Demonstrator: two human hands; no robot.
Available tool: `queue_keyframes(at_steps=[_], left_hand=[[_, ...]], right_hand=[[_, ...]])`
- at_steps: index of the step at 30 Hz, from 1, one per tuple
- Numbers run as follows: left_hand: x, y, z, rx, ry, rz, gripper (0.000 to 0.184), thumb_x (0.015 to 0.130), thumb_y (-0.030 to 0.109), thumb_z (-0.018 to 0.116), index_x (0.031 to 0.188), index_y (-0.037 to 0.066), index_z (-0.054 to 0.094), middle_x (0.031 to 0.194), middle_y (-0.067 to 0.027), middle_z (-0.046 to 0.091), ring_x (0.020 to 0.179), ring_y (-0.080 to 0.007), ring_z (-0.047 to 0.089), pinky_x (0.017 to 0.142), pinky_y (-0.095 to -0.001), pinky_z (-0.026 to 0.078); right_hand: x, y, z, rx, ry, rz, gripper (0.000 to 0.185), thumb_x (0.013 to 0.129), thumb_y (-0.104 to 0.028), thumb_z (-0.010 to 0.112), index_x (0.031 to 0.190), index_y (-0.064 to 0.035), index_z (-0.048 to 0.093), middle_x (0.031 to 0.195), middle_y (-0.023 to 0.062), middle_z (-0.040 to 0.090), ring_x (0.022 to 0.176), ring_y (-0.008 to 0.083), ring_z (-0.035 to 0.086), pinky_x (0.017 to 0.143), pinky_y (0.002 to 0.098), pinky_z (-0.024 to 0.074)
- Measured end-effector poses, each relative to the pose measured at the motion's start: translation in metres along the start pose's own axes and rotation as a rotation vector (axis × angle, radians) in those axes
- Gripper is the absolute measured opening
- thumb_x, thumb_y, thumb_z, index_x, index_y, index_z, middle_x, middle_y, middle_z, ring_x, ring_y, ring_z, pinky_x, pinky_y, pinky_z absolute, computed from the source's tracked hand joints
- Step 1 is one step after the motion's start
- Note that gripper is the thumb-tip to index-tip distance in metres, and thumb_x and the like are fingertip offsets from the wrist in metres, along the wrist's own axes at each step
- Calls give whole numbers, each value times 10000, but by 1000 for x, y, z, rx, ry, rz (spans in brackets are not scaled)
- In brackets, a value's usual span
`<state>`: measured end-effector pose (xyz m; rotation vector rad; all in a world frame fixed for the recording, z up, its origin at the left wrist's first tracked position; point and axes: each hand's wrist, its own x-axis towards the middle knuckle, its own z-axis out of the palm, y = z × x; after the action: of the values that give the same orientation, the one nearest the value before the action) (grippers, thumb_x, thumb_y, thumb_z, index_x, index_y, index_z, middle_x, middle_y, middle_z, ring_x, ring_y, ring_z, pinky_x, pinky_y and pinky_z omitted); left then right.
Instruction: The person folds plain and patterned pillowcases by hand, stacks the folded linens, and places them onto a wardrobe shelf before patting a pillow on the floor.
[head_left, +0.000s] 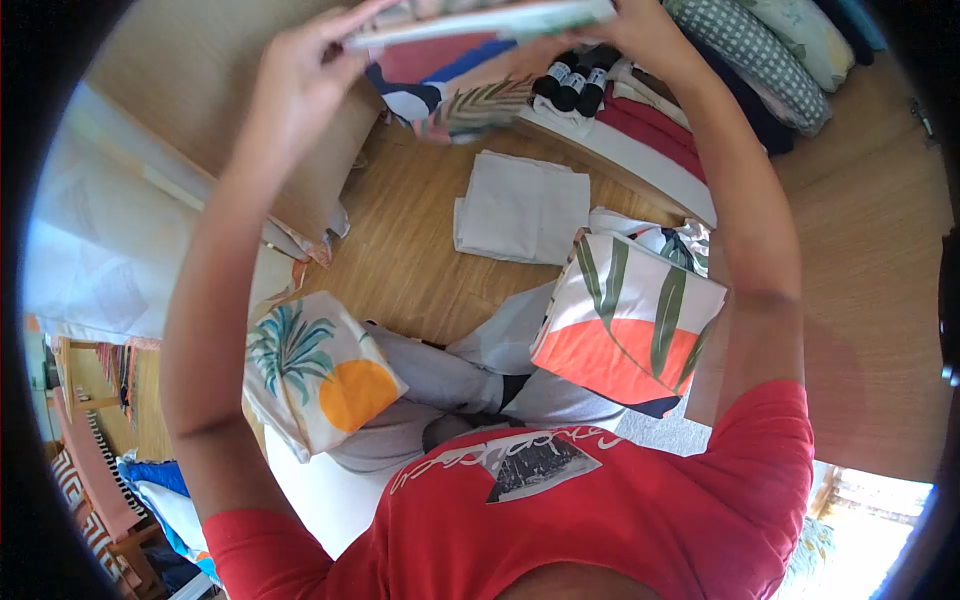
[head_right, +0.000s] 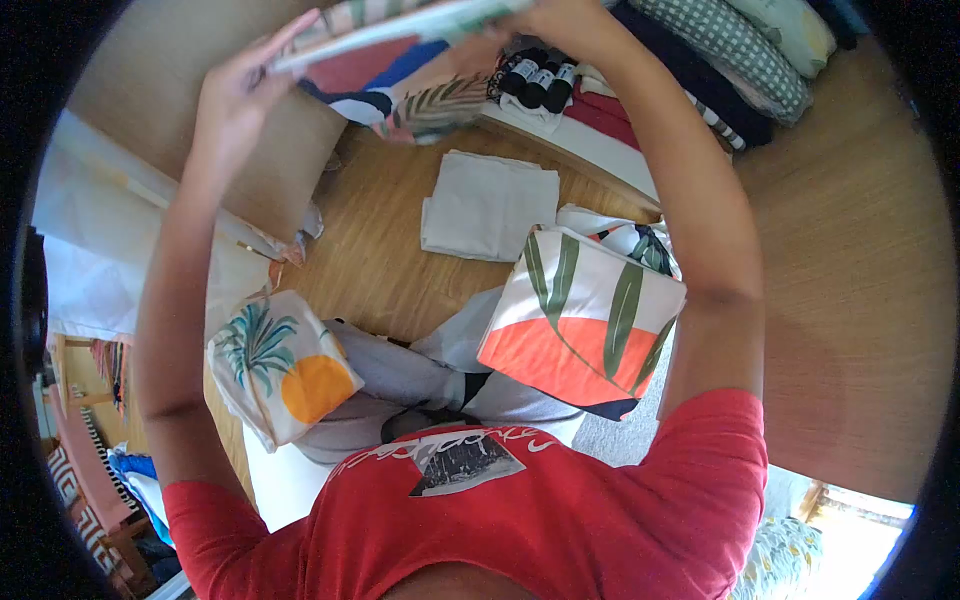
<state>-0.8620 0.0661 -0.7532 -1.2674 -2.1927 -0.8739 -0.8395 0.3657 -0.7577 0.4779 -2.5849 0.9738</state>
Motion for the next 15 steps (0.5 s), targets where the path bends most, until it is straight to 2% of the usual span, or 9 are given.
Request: queue_keyframes(at_steps=[2, 3, 5, 8, 9, 10, 12, 13, 15], left_hand=[[-39, 7, 20, -478, -32, -249, 322, 771, -49, 533, 1074, 25, 611, 994, -62, 641, 956, -160, 572, 902, -298, 405], [-63, 6, 40, -411, 1, -159, 431, 731, -95, 511, 1127, 53, 592, 1081, -61, 626, 1063, -188, 541, 973, -320, 361], [-115, 16, 70, -440, -255, -215, 528, 708, -108, 527, 1187, 111, 564, 1109, -65, 617, 1043, -203, 549, 955, -324, 380], [-181, 27, 131, -842, -450, -445, 623, 701, -143, 494, 1273, 103, 478, 1039, -85, 642, 963, -177, 588, 869, -276, 441], [-198, 29, 148, -850, -450, -454, 623, 701, -143, 494, 1273, 103, 478, 1039, -85, 642, 963, -177, 588, 869, -276, 441], [-210, 32, 160, -999, -476, -586, 610, 708, -148, 487, 1273, 81, 472, 1029, -94, 644, 954, -163, 590, 858, -261, 444], [-215, 31, 169, -1234, -530, -767, 582, 725, -160, 467, 1276, 28, 451, 1006, -123, 646, 963, -131, 580, 853, -227, 437], [-211, 28, 168, -1238, -532, -779, 582, 725, -160, 467, 1276, 28, 451, 1006, -123, 646, 963, -131, 580, 853, -227, 437], [-204, 20, 164, -1254, -603, -766, 592, 731, -153, 462, 1284, 57, 450, 1046, -110, 640, 962, -119, 576, 856, -236, 439]], right_hand=[[-48, 15, 7, -36, -67, 15, 295, 662, -77, 697, 907, -23, 541, 845, 32, 549, 846, 140, 534, 746, 270, 431], [-75, 12, 15, -46, -122, 23, 332, 627, -78, 707, 908, -27, 537, 862, 44, 578, 835, 135, 543, 737, 268, 431], [-128, 35, 46, 124, -218, 47, 303, 617, -47, 699, 864, -39, 524, 847, 36, 568, 815, 128, 529, 724, 265, 425], [-176, 69, 85, 106, -404, 65, 287, 613, -8, 674, 858, -47, 528, 817, 26, 551, 791, 112, 508, 704, 258, 414], [-186, 80, 95, 245, -459, 249, 284, 614, 12, 658, 859, -45, 527, 814, 20, 550, 784, 102, 503, 694, 253, 412], [-187, 81, 101, 386, -510, 434, 282, 616, 32, 642, 861, -43, 526, 811, 14, 549, 777, 92, 498, 684, 248, 409], [-169, 79, 96, 414, -627, 503, 281, 619, 43, 630, 865, -42, 526, 801, 8, 552, 771, 86, 499, 679, 239, 406], [-159, 79, 95, 441, -741, 571, 280, 623, 54, 619, 869, -40, 526, 792, 1, 555, 764, 79, 499, 673, 230, 403], [-148, 85, 96, 430, -783, 597, 281, 628, 57, 617, 876, -38, 526, 766, -11, 552, 730, 72, 497, 656, 218, 398]])
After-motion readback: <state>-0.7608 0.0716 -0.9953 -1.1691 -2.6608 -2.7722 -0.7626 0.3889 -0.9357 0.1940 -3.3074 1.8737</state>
